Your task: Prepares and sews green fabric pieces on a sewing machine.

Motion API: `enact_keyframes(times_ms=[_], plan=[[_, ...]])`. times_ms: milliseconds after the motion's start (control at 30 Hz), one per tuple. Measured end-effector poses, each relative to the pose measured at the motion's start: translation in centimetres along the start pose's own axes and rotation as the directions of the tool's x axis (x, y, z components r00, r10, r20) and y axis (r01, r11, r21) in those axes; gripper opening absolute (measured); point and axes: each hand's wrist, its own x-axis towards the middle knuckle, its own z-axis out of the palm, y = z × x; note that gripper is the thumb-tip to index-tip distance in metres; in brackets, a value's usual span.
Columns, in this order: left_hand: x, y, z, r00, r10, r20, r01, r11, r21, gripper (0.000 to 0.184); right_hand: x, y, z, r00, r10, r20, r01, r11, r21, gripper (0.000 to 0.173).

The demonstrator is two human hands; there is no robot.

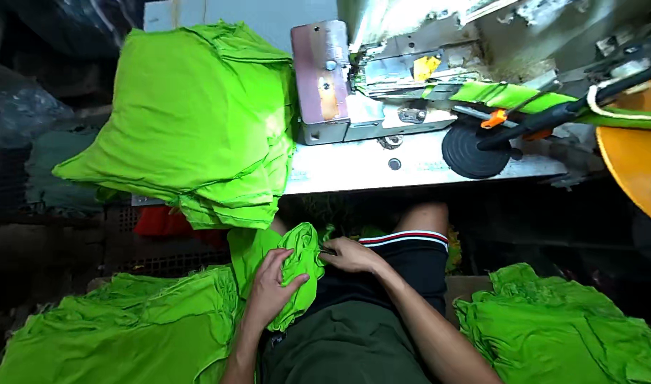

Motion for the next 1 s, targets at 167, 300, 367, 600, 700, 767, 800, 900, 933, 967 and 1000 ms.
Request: enact_keyframes(times_ms=[167, 300, 367, 600, 700, 767, 800, 900, 933, 967, 1000], plan=[[-0.5, -1.8, 2.0, 0.993, -0.120, -0.009, 0.120, 0.989, 0.088, 0.042, -12.1, 5.6, -4.1, 0.922, 0.157, -0.354, -0.109, 0.982, 0.151, 0.036], [0.4, -2.2, 2.1, 0.994, -0.108, -0.032, 0.110, 0.991, 0.069, 0.031, -25.5, 12.8, -7.1, 0.313, 0.581, -0.751, -0.512, 0.770, 0.382, 0.048], [0.9, -2.4, 2.0, 0.996, -0.089, -0.015, 0.090, 0.995, 0.044, 0.027, -29.6, 14.2, -6.7, -0.100, 0.612, -0.784, -0.541, 0.628, 0.559, 0.057], [2.1, -1.7, 2.3, 0.998, -0.048, 0.044, 0.046, 0.998, 0.043, 0.022, -21.9, 7.3, -1.7, 0.399, 0.495, -0.772, -0.444, 0.841, 0.310, 0.039], [1.7, -1.4, 2.6, 0.999, -0.019, 0.027, 0.018, 1.000, 0.025, 0.023, -12.5, 2.1, 0.5, 0.757, 0.202, -0.621, -0.098, 0.975, 0.197, 0.039], [1.4, -1.2, 2.6, 1.000, 0.010, -0.002, -0.010, 1.000, -0.013, 0.023, -6.9, -1.1, 1.5, 0.890, 0.024, -0.455, 0.052, 0.986, 0.155, 0.047], [1.3, -1.1, 2.6, 0.999, 0.026, -0.022, -0.027, 0.999, -0.039, 0.023, -4.6, -2.1, 2.0, 0.918, -0.046, -0.395, 0.092, 0.991, 0.100, 0.047], [0.9, -0.6, 2.6, 0.997, 0.040, -0.072, -0.044, 0.997, -0.060, 0.024, -0.6, -3.8, 2.6, 0.965, -0.111, -0.237, 0.069, 0.982, -0.177, 0.035], [0.8, -0.6, 2.7, 0.996, 0.043, -0.081, -0.048, 0.997, -0.059, 0.024, -0.3, -3.9, 2.5, 0.973, -0.114, -0.201, 0.066, 0.971, -0.231, 0.029], [0.6, -0.7, 2.7, 0.996, 0.043, -0.083, -0.048, 0.997, -0.056, 0.024, -0.4, -3.7, 2.3, 0.974, -0.123, -0.188, 0.073, 0.964, -0.256, 0.027], [0.6, -0.8, 2.8, 0.996, 0.041, -0.080, -0.046, 0.998, -0.053, 0.024, -0.9, -3.2, 1.9, 0.972, -0.131, -0.193, 0.081, 0.965, -0.248, 0.028]])
